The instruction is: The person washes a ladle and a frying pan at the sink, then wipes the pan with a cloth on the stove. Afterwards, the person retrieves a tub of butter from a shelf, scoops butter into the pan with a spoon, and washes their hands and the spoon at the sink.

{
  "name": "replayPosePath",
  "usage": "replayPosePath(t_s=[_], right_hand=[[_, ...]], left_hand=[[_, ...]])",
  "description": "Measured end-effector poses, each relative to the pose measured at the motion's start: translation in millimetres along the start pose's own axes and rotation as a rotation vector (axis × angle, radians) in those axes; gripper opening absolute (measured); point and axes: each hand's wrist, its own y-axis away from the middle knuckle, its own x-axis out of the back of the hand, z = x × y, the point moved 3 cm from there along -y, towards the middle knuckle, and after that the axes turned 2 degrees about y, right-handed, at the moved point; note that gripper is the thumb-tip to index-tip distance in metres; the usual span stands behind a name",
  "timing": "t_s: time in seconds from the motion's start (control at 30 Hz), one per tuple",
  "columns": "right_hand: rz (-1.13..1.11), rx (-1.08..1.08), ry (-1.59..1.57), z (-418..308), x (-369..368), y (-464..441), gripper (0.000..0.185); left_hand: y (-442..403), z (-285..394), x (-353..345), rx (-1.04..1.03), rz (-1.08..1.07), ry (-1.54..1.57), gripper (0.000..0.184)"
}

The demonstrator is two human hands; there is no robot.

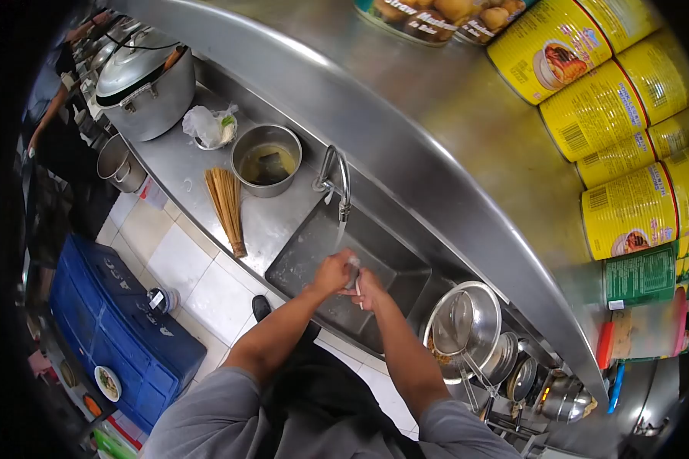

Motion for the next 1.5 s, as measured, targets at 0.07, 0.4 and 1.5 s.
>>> replayPosePath(t_s=[0.07, 0.4, 1.5], right_hand=[[-0.045, -0.003, -0.053, -7, 5, 4, 0.042], [0.205, 0.447, 0.140, 0, 41, 9, 0.014], [-0.305, 0.600, -0.336, -29, 6, 13, 0.051]], left_hand=[[0, 6, -18, -0.133, -0.028, 0.030, 0.025], [-2, 21, 12, 0.032, 0.124, 0.161, 0.029], [-21, -7, -11, 0.330, -0.315, 0.338, 0.035]])
